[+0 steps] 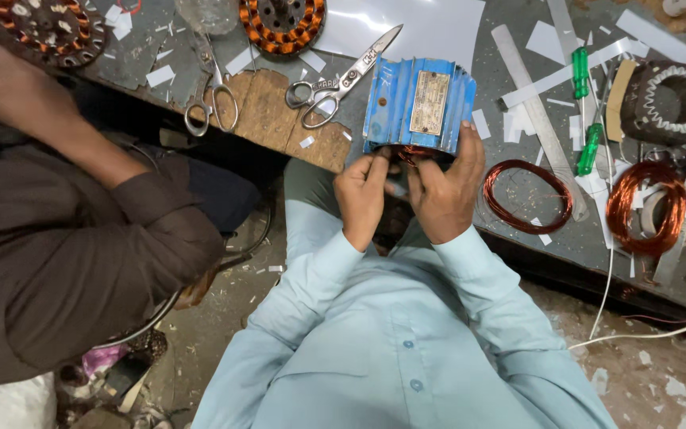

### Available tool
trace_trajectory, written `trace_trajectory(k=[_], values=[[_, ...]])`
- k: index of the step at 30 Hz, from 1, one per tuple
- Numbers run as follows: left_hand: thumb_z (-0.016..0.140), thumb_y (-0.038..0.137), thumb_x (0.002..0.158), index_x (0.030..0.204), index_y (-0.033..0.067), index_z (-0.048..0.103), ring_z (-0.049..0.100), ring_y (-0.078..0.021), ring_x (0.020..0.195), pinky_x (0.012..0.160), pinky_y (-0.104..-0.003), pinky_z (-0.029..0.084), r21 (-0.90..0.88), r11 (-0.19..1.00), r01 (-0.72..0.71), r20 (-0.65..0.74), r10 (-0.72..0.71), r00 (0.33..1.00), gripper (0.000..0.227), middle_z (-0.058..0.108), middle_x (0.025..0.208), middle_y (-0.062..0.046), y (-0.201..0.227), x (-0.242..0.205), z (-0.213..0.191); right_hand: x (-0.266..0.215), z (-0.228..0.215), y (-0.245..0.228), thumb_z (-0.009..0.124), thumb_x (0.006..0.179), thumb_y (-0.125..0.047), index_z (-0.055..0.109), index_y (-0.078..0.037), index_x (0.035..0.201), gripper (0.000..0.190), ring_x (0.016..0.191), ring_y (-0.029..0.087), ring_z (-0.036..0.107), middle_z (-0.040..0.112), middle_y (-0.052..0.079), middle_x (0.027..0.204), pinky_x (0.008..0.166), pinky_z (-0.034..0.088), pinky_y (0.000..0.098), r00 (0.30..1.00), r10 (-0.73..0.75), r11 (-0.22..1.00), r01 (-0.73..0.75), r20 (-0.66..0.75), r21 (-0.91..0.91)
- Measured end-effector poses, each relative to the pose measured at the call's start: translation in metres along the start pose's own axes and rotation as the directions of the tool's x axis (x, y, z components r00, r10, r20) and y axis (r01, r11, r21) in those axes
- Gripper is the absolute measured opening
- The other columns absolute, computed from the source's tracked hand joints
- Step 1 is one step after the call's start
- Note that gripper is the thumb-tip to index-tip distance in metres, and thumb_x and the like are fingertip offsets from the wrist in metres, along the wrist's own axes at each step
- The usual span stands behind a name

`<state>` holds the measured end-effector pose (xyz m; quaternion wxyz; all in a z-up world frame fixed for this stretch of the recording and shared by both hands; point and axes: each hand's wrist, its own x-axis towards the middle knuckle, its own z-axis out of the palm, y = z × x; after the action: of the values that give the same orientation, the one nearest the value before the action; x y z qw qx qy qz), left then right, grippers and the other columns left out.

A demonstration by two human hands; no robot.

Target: The person winds copper wire into the slots of a blue motor stator. They repeatedly insert loops of wire into the stator slots and push them down by hand. The person works on a single stator throughout the clip.

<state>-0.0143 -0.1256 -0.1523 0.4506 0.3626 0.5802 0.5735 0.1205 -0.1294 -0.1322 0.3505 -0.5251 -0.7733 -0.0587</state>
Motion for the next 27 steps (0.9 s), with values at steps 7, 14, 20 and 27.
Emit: trace_trajectory(k=[7,14,20,27], values=[[0.075,0.014,0.090,0.080,-0.0028,0.072,0.056,-0.0085,0.053,0.052,-0.029,0.046,0.230,0.956,-0.181,-0.152,0.219,0.964,0.020,0.065,0.059,-0.009,-0.004,-0.001,0.003,-0.008,0.012,0.008,0.084,0.096,-0.014,0.075,-0.007,0.115,0.022,0.149,0.050,0.030,0.025,0.028,0.162,0.124,0.032,0.0585,1.000,-0.001,1.000,0.001,0.008,-0.009],[0.077,0.016,0.085,0.082,0.0005,0.070,0.066,-0.0133,0.057,0.058,-0.032,0.053,0.271,0.942,-0.197,-0.254,0.268,0.929,0.017,0.070,0.068,-0.011,-0.022,-0.003,0.020,-0.021,0.026,0.023,0.082,0.101,-0.017,0.076,-0.008,0.115,0.017,0.148,0.049,0.026,0.018,0.026,0.163,0.124,0.029,0.0573,0.999,-0.039,0.999,0.039,-0.015,0.005],[0.076,0.017,0.087,0.079,0.0000,0.068,0.066,-0.0128,0.057,0.058,-0.031,0.053,0.278,0.940,-0.198,-0.328,0.286,0.900,0.020,0.071,0.067,-0.009,-0.035,0.000,0.033,-0.023,0.027,0.031,0.073,0.100,-0.014,0.074,-0.008,0.113,0.014,0.150,0.047,0.024,0.013,0.024,0.165,0.126,0.030,0.0549,0.996,-0.090,0.996,0.091,-0.011,0.020],[0.072,0.011,0.096,0.087,-0.0025,0.069,0.060,-0.0124,0.059,0.055,-0.029,0.048,-0.276,0.949,0.153,0.013,-0.156,0.988,0.017,0.070,0.075,-0.012,-0.013,0.002,0.010,-0.015,0.007,0.037,0.076,0.104,-0.014,0.076,-0.009,0.112,0.009,0.150,0.045,0.029,0.017,0.024,0.166,0.126,0.034,0.0504,0.990,-0.132,0.991,0.130,0.049,0.042]])
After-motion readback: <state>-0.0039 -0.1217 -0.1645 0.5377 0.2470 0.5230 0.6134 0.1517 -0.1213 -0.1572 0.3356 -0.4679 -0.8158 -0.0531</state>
